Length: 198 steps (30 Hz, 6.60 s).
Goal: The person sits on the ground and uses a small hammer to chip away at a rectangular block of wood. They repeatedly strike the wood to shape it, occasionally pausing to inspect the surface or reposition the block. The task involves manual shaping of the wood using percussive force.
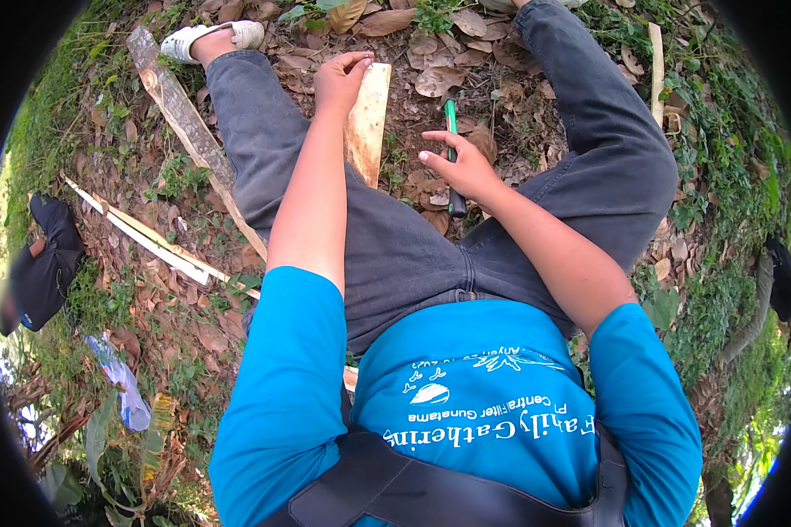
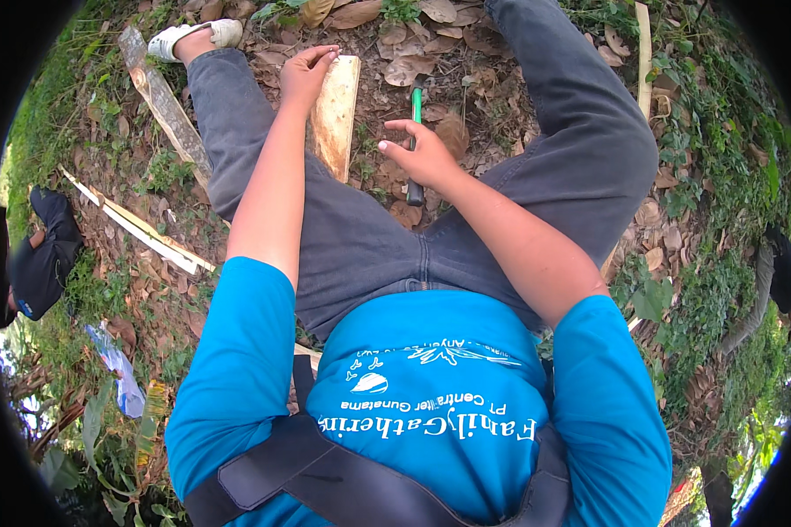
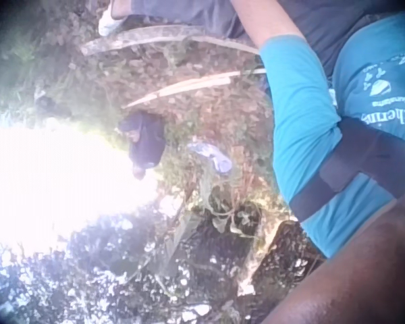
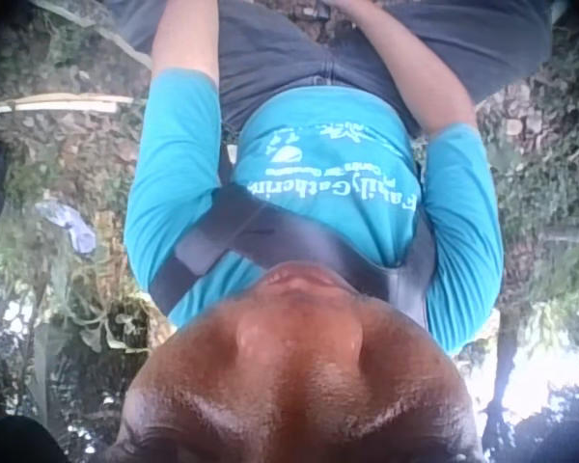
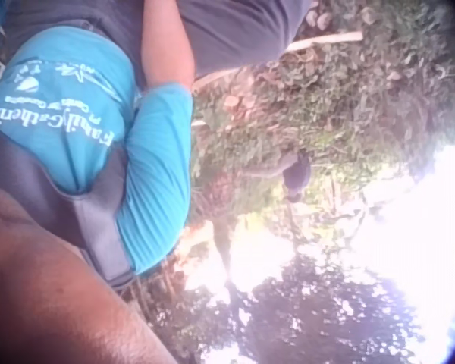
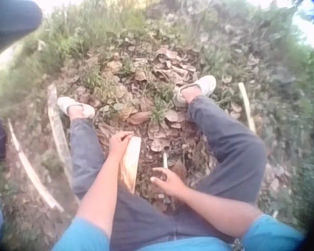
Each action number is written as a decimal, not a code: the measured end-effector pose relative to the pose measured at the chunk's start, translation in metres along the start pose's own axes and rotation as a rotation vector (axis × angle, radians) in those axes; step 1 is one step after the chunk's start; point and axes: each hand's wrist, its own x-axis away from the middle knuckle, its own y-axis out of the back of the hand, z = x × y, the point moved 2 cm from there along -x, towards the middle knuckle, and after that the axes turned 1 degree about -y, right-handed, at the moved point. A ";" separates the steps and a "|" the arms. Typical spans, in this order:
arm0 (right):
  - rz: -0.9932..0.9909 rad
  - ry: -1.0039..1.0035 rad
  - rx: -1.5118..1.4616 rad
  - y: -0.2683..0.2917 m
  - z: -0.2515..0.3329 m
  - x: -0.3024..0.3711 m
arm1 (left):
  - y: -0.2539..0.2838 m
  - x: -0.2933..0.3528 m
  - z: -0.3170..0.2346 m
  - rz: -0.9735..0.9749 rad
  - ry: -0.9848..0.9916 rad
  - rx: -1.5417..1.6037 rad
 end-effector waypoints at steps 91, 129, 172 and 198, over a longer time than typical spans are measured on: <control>-0.263 0.325 -0.094 -0.005 0.075 -0.009 | -0.006 -0.004 0.003 -0.022 -0.288 -0.240; -0.471 0.720 0.060 -0.034 0.089 0.009 | 0.018 0.155 -0.037 0.258 0.681 -0.882; -0.357 0.484 0.304 -0.005 0.041 -0.067 | 0.050 0.125 -0.118 0.322 0.399 -1.102; -0.158 0.116 -0.206 0.048 0.086 -0.020 | 0.091 0.058 -0.159 0.686 0.171 -1.413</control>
